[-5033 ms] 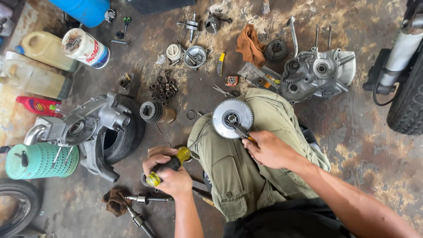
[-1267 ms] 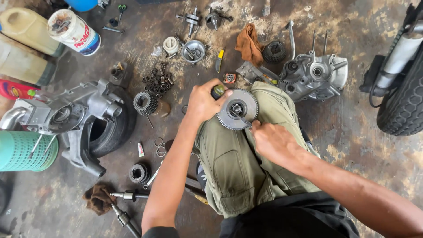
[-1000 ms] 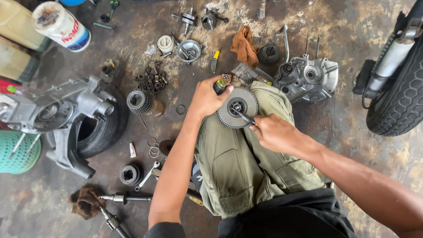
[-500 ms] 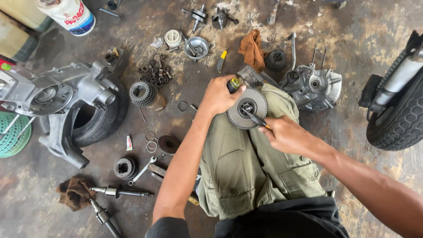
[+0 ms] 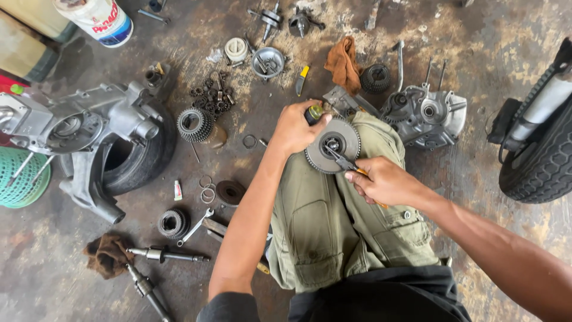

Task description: The person sits on the floor and uses pliers to remove a circlip from a motorcycle gear assembly. They then use a screwdriver to manipulate the gear and the removed clip while holding the assembly on their lap.

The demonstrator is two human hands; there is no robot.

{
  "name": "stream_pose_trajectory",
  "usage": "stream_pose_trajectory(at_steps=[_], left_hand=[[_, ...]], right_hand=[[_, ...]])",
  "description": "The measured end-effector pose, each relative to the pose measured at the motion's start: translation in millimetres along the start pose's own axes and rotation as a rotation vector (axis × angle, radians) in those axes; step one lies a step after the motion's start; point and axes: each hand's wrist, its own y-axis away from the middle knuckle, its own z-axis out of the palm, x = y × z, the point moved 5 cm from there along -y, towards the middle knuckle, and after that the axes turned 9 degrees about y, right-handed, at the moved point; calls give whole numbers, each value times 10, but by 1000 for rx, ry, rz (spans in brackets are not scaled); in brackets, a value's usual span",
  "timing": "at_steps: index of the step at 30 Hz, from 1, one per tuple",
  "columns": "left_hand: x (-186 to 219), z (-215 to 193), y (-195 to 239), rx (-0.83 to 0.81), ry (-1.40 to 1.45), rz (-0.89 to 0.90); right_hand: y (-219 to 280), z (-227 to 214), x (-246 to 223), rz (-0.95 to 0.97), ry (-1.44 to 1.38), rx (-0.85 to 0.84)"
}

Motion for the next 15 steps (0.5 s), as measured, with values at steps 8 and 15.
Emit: stream_pose_trajectory(at_steps=[8,15], left_hand=[[-81,60,-2,7,-27,-28],[220,-29,172,97,-266,111]], right_hand=[[-9,129,115,23,-144,-22],[-11,185,161,60,-264,-15]])
